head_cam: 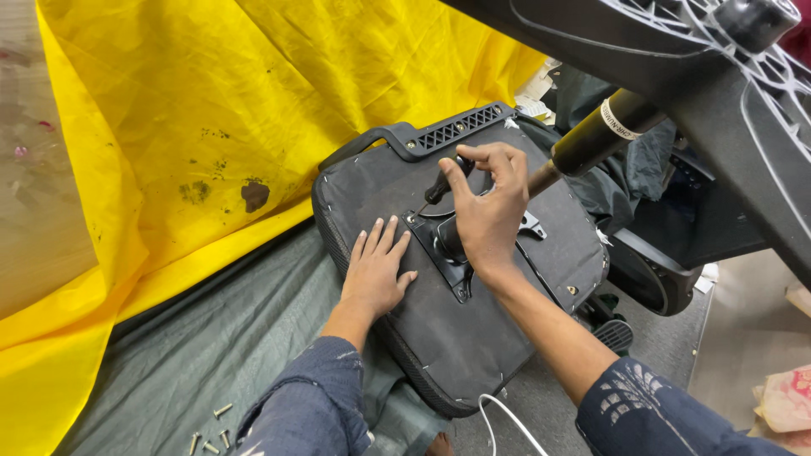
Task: The person uses a screwdriver to fasten screws into the base of an office chair. They repeatedly pick up screws from a nearby surface and tighten them into the chair's mounting plate.
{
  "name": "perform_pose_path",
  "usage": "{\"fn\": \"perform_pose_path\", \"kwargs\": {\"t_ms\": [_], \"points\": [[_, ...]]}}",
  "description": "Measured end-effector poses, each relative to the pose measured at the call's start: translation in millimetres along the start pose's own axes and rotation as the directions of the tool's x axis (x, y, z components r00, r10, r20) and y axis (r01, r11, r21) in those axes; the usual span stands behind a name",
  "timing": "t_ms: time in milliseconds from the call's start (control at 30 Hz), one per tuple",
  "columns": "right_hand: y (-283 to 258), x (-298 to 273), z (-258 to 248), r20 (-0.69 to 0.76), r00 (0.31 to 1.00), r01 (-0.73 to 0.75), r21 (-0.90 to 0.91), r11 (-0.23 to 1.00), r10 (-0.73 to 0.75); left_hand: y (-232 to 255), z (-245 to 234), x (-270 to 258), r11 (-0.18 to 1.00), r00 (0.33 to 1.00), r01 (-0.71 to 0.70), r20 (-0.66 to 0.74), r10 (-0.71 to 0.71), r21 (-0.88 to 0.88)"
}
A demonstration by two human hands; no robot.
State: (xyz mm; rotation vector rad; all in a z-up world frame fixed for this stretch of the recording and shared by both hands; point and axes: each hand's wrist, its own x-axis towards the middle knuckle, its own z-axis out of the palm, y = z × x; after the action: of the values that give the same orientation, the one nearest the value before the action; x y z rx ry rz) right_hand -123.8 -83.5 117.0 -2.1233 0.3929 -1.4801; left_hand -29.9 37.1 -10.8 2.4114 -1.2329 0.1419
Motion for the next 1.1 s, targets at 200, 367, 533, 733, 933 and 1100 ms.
{"fn": "perform_pose_path", "kwargs": {"t_ms": [200, 367, 533, 733, 933, 1100], "points": [[0, -7, -5, 0.016, 0.999, 0.037, 0.207, 0.978, -0.041, 3, 4, 2, 1.0, 0.999, 0.016, 0.031, -0.017, 0.026], [-4, -3, -9, -0.009, 1.0, -0.023, 0.067, 0.997, 0.024, 2, -2, 7, 0.998, 0.993, 0.055, 0.106, -0.057, 0.026], [-1, -2, -11, 0.091, 0.995, -0.059, 0.147, 0.987, 0.046, 1, -1, 4, 1.0, 0.999, 0.024, -0.03, -0.024, 0.011], [1, 6, -8, 0.119, 0.993, -0.005, 0.228, 0.974, -0.022, 5, -10, 6, 0.991, 0.992, 0.125, -0.033, -0.123, 0.053], [6, 1, -1, -0.02, 0.999, -0.022, 0.184, 0.983, 0.026, 9, -4, 2, 0.988, 0.987, 0.151, -0.054, -0.149, 0.02], [6, 5, 1, 0.034, 0.995, -0.099, 0.266, 0.959, 0.093, 8, 4, 16, 0.989, 0.978, 0.145, -0.146, -0.148, -0.029]]}}
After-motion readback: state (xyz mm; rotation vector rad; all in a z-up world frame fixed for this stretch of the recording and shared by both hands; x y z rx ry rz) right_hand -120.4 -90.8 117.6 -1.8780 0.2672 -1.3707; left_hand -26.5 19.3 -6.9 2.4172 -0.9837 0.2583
